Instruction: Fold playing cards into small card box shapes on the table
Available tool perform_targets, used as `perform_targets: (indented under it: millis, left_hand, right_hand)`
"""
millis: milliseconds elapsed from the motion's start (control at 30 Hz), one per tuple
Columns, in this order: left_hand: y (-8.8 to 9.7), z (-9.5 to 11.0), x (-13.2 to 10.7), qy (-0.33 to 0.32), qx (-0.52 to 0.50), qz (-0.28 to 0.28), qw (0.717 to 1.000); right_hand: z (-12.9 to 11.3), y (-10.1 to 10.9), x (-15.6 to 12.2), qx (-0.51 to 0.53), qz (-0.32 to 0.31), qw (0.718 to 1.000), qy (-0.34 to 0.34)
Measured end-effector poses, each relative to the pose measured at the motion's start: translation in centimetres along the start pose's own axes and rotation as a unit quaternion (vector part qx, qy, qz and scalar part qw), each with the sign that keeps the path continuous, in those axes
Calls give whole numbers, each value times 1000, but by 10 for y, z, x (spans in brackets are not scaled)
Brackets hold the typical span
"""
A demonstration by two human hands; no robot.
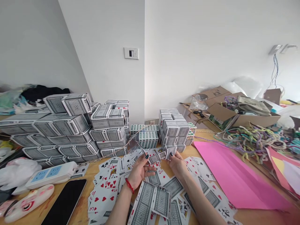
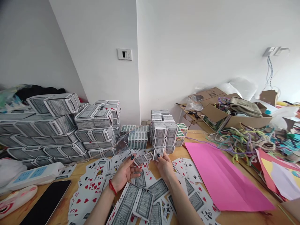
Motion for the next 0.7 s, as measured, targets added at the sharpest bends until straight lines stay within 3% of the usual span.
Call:
perform_targets:
  millis: [300,700]
  left_hand:
    - [1,0,1,8,-2,1,1000]
    - [-1,1,0,9,32,9,999]
  right_hand:
    - [-2,3,1,-24,0,1000,9]
    - [-5,-12,-7,-16,-43,999,-27]
Point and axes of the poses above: each hand's wrist, its own x-axis towards the middle knuckle, its own y-axis out of the back of the hand, z = x × y, the point moved 2 cm from there along x, towards the middle knuckle, and after that the axes turned 15 degrees about x, right-handed, at the moved point
